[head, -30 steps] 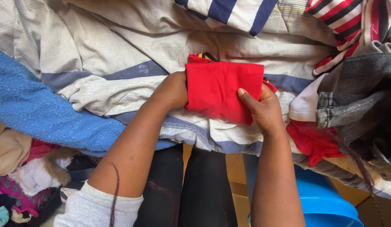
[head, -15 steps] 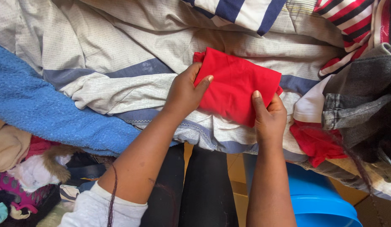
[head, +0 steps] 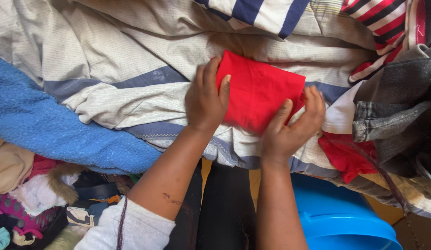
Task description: The person folds several pieces of clothing by hand on a bed. They fold a blue-and-white striped shirt, a red t-shirt, and a red-and-white striped dress, placing each folded item on the bed.
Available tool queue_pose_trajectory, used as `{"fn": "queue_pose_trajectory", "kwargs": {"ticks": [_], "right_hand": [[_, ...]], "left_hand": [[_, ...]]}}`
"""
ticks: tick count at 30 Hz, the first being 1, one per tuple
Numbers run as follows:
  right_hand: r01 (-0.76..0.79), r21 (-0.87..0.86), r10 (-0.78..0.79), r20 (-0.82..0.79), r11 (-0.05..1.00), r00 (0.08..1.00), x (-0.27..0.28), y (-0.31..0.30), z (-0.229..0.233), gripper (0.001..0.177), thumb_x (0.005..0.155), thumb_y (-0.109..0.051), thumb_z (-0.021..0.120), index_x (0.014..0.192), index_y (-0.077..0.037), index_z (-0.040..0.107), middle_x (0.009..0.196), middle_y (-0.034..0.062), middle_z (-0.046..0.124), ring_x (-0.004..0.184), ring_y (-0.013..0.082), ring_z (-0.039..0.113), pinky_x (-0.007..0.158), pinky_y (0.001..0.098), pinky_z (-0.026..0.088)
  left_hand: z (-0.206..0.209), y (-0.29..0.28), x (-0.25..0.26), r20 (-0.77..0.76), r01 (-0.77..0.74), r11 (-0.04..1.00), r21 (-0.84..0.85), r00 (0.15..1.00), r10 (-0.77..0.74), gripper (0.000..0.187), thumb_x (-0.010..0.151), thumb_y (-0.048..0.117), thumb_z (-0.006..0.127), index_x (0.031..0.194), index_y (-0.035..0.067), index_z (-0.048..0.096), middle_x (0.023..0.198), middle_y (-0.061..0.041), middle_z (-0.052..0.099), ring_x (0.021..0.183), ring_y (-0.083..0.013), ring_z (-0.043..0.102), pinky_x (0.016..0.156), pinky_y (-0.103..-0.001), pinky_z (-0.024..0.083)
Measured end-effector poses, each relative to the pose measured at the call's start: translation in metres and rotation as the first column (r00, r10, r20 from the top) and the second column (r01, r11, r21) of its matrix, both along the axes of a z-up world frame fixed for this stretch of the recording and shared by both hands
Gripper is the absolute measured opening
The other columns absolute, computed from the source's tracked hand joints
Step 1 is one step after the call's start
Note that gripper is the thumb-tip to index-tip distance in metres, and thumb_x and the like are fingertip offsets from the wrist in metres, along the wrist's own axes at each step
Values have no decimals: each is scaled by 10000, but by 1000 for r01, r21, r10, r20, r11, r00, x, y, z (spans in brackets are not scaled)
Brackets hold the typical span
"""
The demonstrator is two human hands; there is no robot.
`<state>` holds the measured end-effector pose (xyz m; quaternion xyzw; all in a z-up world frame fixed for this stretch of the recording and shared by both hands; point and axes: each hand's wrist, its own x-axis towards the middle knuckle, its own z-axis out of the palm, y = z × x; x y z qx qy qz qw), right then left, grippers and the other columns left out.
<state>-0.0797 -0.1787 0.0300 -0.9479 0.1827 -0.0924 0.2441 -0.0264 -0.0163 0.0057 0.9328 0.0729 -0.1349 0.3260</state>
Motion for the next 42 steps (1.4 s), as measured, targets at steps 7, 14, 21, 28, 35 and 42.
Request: {"fn": "queue_pose_trajectory", "kwargs": {"ticks": [7, 14, 21, 28, 35, 42], "right_hand": [[-250, 123, 275, -270, 960, 923, 12, 18, -36, 509, 1138, -295, 449, 1596, -75, 441, 1688, 151, 365, 1599, 320, 268, 1301, 555, 147], [-222, 107, 244, -276, 969, 930, 6, -17, -48, 453, 1122, -268, 481, 1532, -78, 514, 1645, 172, 398, 1567, 348, 290, 1276, 541, 181], [241, 796, -344, -43, 556, 938, -35, -55, -40, 371, 1141, -147, 585, 1465, -6, 470, 1352, 120, 595, 1199, 169, 576, 1077, 321, 485], [613, 790, -230, -599, -14, 767, -45, -71, -35, 327, 1056, -305, 635, 1262, -56, 587, 953, -19, 612, 784, 63, 542, 690, 225, 461], [625, 741, 127, -664, 247, 737, -12, -81, -24, 363, 954, -316, 713, 1206, -54, 705, 1003, -12, 724, 882, 95, 608, 809, 263, 469], [496, 834, 333, -551, 240, 765, -6, -99, -1, 459, 909, -276, 739, 1284, -14, 702, 1198, 48, 732, 1109, 159, 659, 996, 324, 496]], "left_hand": [[-10, -25, -4, -39, 488, 841, 231, 869, -494, 600, 1094, 338, 507, 1638, 174, 313, 1720, -60, 237, 1606, -234, 149, 1299, -607, 87], [-27, -14, -7, -10, 372, 907, 198, 926, -378, 662, 1075, 401, 543, 1629, 151, 279, 1702, -167, 180, 1594, -330, 120, 1277, -601, 93], [-13, 10, 0, -472, -622, 678, -392, 769, 432, 810, 925, 355, 632, 1545, -9, 257, 1383, -274, 600, 1266, -293, 619, 1069, -374, 509], [14, 20, 42, -818, -491, 847, -203, 561, 129, 664, 855, 476, 745, 1273, -29, 637, 1128, -159, 763, 996, -216, 747, 882, -315, 590], [16, 7, 38, -799, -500, 756, -422, 599, -50, 538, 770, 268, 836, 1222, 26, 675, 1125, -115, 774, 952, -173, 749, 858, -310, 603], [27, 24, 22, -838, -589, 616, -524, 486, -247, 450, 803, 136, 795, 1222, 0, 709, 1151, -87, 764, 1028, -174, 718, 958, -329, 554]]}}
